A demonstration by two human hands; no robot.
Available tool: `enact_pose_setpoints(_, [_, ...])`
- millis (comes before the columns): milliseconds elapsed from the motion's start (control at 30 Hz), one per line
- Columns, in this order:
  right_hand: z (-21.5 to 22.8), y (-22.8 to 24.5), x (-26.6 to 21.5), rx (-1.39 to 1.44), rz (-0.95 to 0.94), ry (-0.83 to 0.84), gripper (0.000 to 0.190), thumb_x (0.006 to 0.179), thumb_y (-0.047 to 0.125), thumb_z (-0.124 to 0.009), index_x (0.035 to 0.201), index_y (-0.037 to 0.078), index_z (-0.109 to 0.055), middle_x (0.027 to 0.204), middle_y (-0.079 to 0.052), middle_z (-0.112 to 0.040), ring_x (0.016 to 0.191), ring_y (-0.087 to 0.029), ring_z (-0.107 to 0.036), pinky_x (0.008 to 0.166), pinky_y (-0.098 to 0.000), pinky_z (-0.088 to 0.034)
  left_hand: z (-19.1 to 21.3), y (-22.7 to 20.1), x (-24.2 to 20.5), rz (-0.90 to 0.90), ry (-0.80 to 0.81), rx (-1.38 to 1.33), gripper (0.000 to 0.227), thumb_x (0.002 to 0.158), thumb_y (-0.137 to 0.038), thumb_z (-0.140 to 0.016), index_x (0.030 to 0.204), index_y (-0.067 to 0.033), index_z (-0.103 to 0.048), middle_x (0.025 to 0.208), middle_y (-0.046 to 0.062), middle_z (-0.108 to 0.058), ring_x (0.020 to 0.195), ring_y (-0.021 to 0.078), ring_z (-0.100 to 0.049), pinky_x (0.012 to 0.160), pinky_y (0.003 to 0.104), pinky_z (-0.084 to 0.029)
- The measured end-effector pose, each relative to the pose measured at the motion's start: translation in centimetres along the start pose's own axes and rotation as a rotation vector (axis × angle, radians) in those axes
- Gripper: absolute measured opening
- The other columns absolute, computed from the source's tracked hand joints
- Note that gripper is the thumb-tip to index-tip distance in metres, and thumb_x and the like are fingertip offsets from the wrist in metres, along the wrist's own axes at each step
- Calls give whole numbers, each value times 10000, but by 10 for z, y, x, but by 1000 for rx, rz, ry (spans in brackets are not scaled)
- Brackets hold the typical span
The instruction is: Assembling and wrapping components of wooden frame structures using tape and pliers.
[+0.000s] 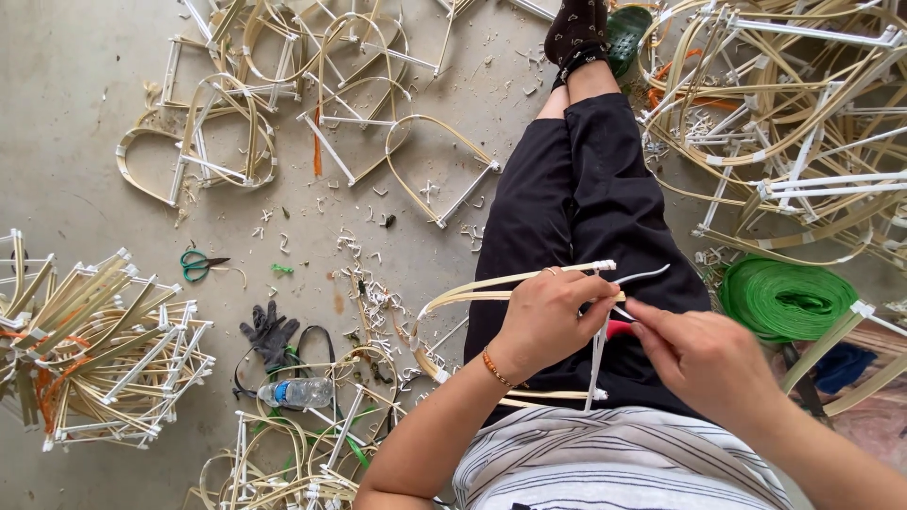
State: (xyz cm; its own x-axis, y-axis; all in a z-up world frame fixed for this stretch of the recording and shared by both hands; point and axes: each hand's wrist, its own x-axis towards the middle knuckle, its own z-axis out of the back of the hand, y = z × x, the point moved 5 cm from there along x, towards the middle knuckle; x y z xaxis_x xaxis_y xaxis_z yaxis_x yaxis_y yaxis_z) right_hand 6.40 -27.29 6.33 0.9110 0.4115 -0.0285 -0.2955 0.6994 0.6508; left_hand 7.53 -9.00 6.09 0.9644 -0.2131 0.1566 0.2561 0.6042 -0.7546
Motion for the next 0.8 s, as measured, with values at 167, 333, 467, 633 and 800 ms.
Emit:
enact_pose_setpoints(167, [23,24,26,-284,275,32,185,812,177,-744,990,127,-759,654,-39,-672,614,-231,-653,606,-377,-490,-9,0,-3,-41,0,-1,114,969,-261,-708,1007,-163,-751,869,11,-701,818,234,-677,772,363,-540])
enact_pose_setpoints(333, [28,12,60,-287,413,85,169,767,135,-735,931,144,-779,670,-10,-688,635,-235,-667,633,-383,-505,-3,-14,-3,-132,91,73,110,969,-250,-722,1039,-169,-751,846,13,-685,796,236,-665,765,371,-525])
enact_pose_setpoints(467, [13,-18,65,34,165,146,131,796,231,-764,884,135,-757,737,-4,-727,666,-179,-693,615,-348,-545,-5,-12,-9,-132,60,36,230,899,-309,-767,1040,-137,-708,894,13,-700,801,223,-672,747,358,-522])
enact_pose_setpoints(633, [-21,-53,50,477,-177,185,180,856,226,-751,922,63,-713,767,30,-731,710,-50,-699,605,-262,-570,-2,-9,-8,-91,27,57,202,929,-307,-777,1022,-152,-689,853,-7,-687,780,194,-675,744,339,-532])
enact_pose_setpoints(800, [-99,-112,22,1098,-521,405,186,920,211,-725,959,30,-701,724,20,-578,593,-58,-424,513,-225,-342,9,-8,-7,-54,60,-28,247,895,-289,-768,1096,-152,-723,853,-18,-713,780,176,-701,700,330,-534])
